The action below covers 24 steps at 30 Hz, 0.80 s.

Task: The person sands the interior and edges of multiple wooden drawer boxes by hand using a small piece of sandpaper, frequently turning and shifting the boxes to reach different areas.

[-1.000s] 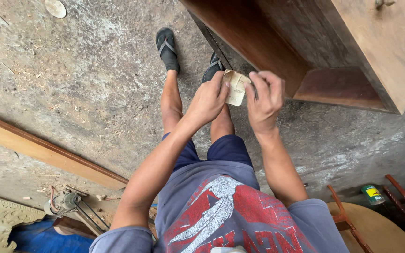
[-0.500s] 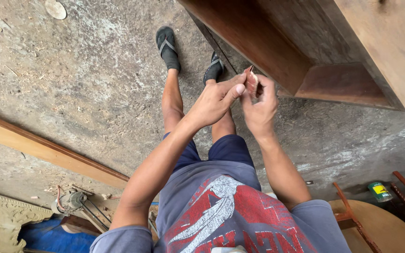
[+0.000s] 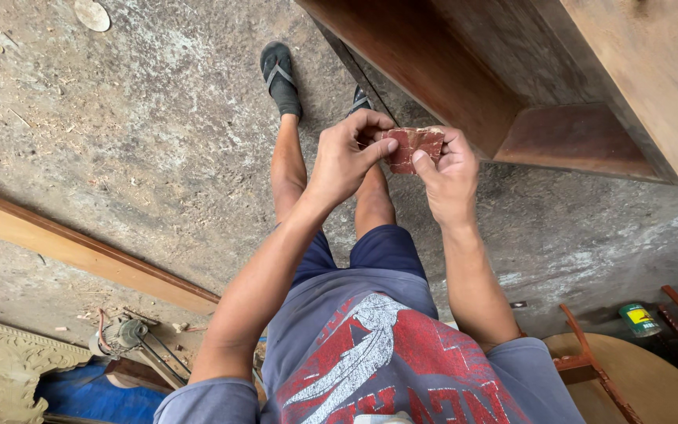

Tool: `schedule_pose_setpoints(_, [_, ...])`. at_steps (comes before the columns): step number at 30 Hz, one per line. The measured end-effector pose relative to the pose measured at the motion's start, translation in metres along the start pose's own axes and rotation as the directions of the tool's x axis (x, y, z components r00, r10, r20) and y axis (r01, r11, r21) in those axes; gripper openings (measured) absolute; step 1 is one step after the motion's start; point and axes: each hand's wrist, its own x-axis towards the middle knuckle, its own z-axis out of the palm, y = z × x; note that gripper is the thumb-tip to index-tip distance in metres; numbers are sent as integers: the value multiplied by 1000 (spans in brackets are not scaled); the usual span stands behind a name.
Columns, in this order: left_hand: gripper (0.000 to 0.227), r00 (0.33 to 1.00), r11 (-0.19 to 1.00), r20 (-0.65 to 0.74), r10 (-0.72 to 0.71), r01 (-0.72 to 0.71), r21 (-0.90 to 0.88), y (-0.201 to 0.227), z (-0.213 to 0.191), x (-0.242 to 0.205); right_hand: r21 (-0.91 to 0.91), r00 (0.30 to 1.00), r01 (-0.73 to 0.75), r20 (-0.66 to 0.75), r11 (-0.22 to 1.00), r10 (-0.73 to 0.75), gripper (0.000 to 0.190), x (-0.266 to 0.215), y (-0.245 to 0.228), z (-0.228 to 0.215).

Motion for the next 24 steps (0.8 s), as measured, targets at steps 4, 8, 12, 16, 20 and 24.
schedule_pose_setpoints(4, [30, 999, 996, -32, 23, -20, 84, 6, 0, -3, -30, 1000, -8, 22, 1000, 8, 38, 3, -3, 0])
schedule_pose_setpoints(8, [33, 990, 988, 9, 141, -141, 68, 4, -3, -1, -180, 999, -30, -34, 983, 24, 36, 5, -10, 2])
schedule_pose_setpoints(12, [20, 988, 976, 40, 151, -156, 155, 1, -7, 3, -478, 1000, 11, -14, 878, -20, 23, 1, -15, -6])
schedule_pose_setpoints(16, [14, 982, 985, 74, 174, -173, -18, 4, -8, 1, -244, 988, 10, 151, 970, 28, 35, -4, -15, -6])
schedule_pose_setpoints(20, [15, 983, 983, 28, 181, -180, -47, 4, -9, 7, -256, 966, 127, 249, 958, -61, 39, 2, -14, -1])
schedule_pose_setpoints(24, [20, 987, 987, -1, 161, -161, -21, 8, -12, 17, -88, 983, -12, 180, 996, 28, 41, 4, -13, 9])
